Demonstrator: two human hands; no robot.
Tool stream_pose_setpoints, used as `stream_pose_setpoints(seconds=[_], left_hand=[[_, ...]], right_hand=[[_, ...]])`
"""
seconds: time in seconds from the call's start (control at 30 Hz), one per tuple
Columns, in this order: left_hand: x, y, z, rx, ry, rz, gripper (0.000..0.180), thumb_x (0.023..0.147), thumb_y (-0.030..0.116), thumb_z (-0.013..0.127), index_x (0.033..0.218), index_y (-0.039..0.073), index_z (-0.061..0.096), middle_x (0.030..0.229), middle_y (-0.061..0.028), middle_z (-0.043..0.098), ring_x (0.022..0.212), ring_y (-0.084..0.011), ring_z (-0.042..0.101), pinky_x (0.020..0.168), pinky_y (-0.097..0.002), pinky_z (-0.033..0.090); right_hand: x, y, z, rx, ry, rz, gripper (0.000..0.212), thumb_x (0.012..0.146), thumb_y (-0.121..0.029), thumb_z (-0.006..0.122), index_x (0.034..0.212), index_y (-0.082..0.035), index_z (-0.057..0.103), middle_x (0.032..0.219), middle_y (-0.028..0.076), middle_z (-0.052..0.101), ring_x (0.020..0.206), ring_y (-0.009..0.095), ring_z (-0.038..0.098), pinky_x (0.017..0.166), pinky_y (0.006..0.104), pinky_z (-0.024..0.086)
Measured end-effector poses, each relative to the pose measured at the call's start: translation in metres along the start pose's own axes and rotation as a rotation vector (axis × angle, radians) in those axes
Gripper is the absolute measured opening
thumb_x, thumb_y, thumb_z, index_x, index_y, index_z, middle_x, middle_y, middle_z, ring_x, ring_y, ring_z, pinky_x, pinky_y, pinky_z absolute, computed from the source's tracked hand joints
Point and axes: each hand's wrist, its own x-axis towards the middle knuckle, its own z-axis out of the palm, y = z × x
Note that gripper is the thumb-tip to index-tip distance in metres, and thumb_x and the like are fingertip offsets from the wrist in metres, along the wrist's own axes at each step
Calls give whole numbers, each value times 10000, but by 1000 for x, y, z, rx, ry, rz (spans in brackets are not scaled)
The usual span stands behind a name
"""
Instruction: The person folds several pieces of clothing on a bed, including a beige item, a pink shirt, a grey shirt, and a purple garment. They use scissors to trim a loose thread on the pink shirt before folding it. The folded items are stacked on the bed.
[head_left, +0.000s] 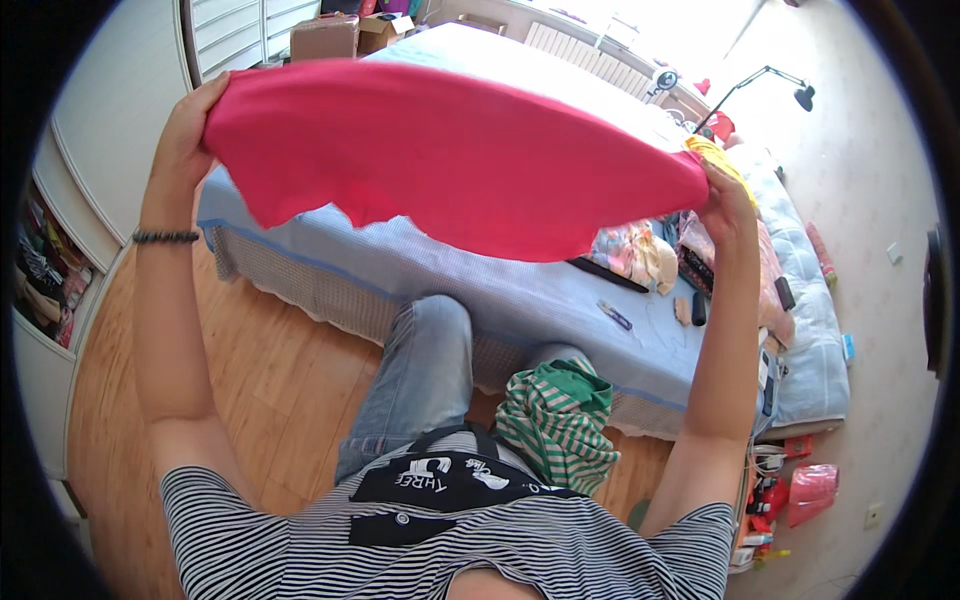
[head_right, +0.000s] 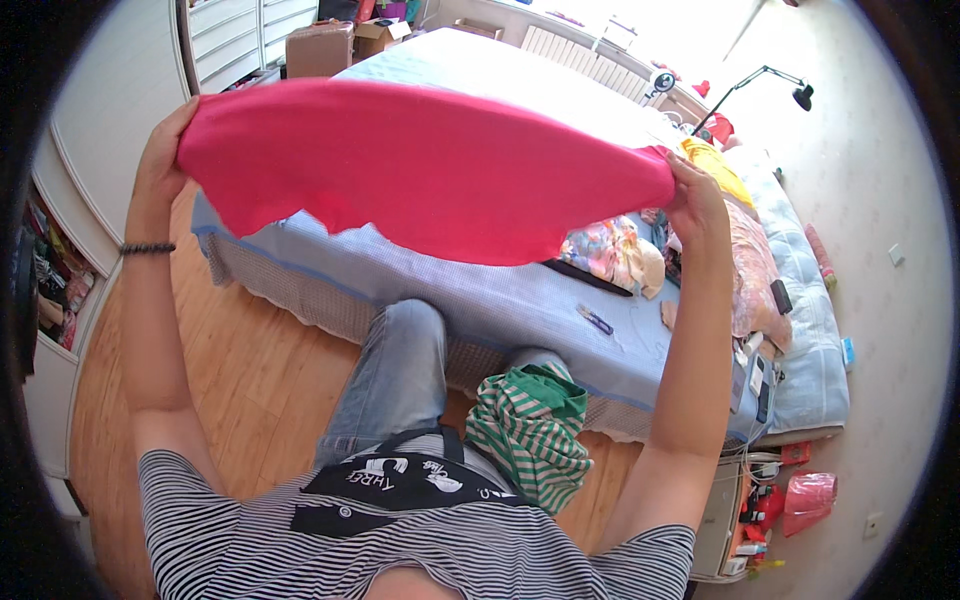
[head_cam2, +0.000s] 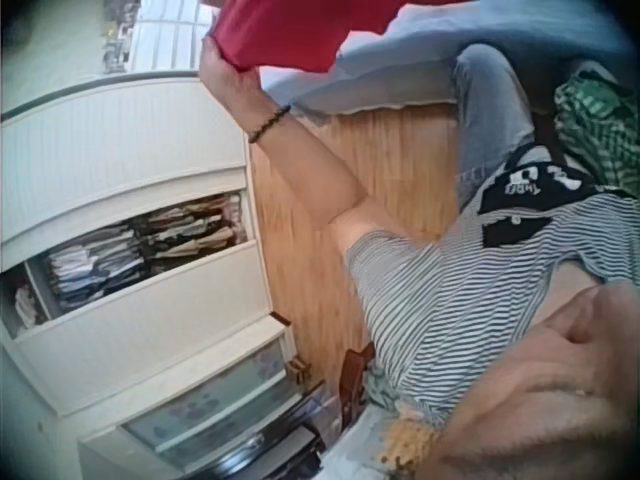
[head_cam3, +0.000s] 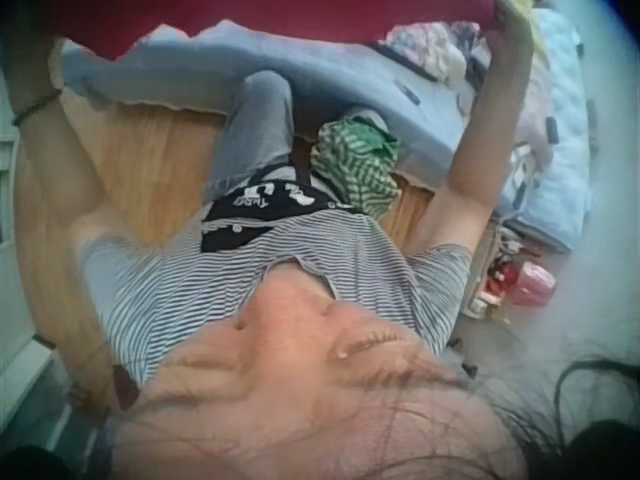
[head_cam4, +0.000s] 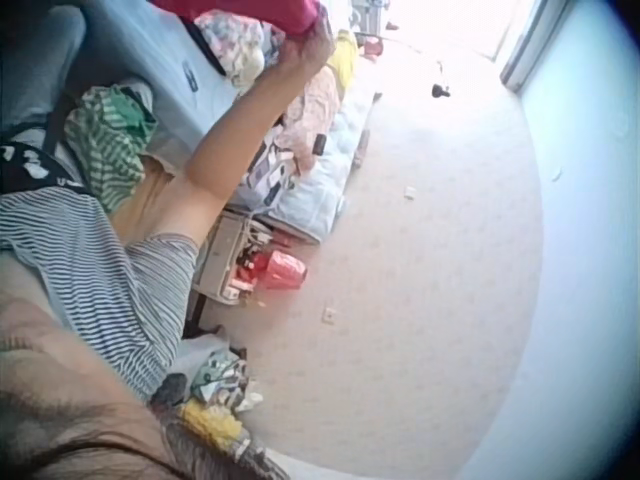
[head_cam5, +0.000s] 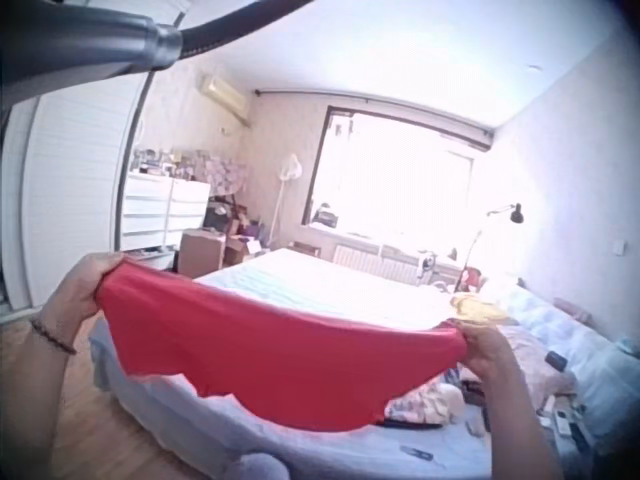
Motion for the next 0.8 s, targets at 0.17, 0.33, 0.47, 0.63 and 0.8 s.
stream_pose_setpoints(seconds=[0.17,0.33,0.47,0.63,0.8], left_hand=[[6,-15,13,-135,-12,-105,277,932,196,554,1102,-18,599,998,-103,665,833,-152,651,765,-257,538],[71,-135,-9,-253,58,-337,387,897,103,585,1246,-24,479,1085,-128,619,924,-172,628,833,-310,533],[61,-228,10,4,80,-317,579,864,92,621,1358,-19,343,1170,-159,543,1086,-233,550,917,-330,477],[12,-318,-7,502,-22,-194,500,810,155,696,1260,36,515,1204,-140,530,1115,-243,525,934,-338,438],[-20,-326,32,1026,-52,143,490,728,149,750,1173,38,578,1145,-127,542,1078,-287,517,943,-360,423]], right_hand=[[38,22,-19,16,6,3,251,875,-16,583,1117,17,526,943,106,615,845,192,637,754,312,537],[105,114,-28,29,80,84,341,860,38,568,1192,42,491,971,141,620,807,198,639,695,292,540],[102,198,-16,-255,12,82,600,817,-34,660,1350,-12,388,1155,149,583,927,180,609,738,275,506],[48,268,-26,-1020,-169,-143,461,735,-110,738,1156,-12,575,1119,134,600,962,232,601,798,323,494],[-8,283,-33,-1287,-243,-284,450,675,-132,766,1081,-16,611,1058,156,585,992,318,567,873,369,460]])
